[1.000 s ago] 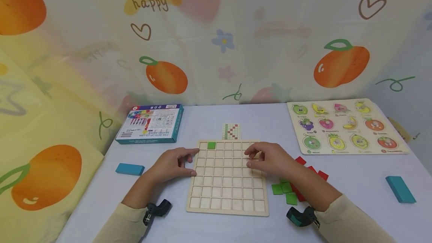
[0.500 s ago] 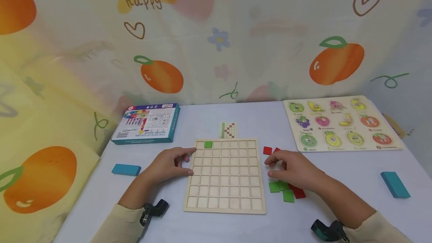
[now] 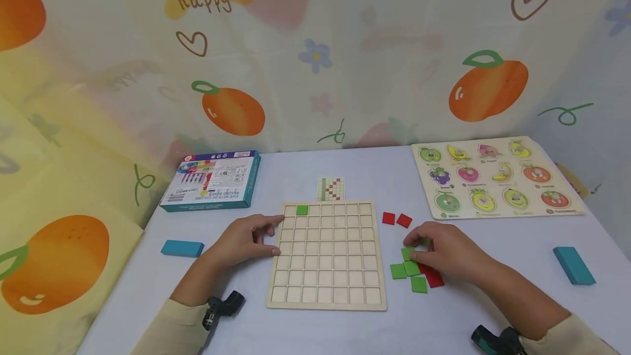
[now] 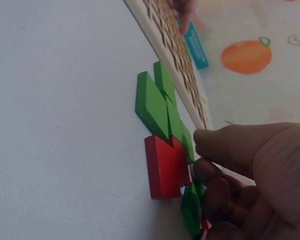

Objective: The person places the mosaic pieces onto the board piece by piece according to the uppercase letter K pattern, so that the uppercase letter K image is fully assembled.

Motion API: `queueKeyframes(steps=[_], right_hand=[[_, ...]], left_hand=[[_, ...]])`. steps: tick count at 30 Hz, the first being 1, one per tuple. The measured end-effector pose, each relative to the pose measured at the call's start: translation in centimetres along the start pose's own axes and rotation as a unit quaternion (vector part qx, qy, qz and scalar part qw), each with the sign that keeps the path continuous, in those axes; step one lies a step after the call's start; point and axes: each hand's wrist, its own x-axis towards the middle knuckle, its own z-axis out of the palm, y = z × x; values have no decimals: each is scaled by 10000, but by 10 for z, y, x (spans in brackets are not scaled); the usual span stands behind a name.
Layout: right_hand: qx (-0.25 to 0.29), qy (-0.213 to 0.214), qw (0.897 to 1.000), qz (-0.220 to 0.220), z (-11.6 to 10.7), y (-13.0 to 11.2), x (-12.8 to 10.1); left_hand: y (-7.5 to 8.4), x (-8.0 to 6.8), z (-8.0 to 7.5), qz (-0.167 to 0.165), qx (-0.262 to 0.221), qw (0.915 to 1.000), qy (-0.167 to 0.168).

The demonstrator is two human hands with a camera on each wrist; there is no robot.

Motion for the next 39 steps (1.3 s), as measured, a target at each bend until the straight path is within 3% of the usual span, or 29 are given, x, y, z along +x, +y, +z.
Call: queueKeyframes(steps=[12, 20, 33, 39], right_hand=[[-439, 16, 9989, -135, 4, 2, 5], [-300, 12, 9995, 20, 3, -4, 8], [7, -290, 9995, -99, -3, -14, 16], [108, -192, 9996, -193, -4, -24, 28]], left_hand=[[-2, 1, 0, 82, 53, 10000, 13], [-4, 2, 2, 135, 45, 9999, 31], [-2, 1, 2, 57, 47, 10000, 34], [0, 1, 2, 1, 54, 10000, 35]])
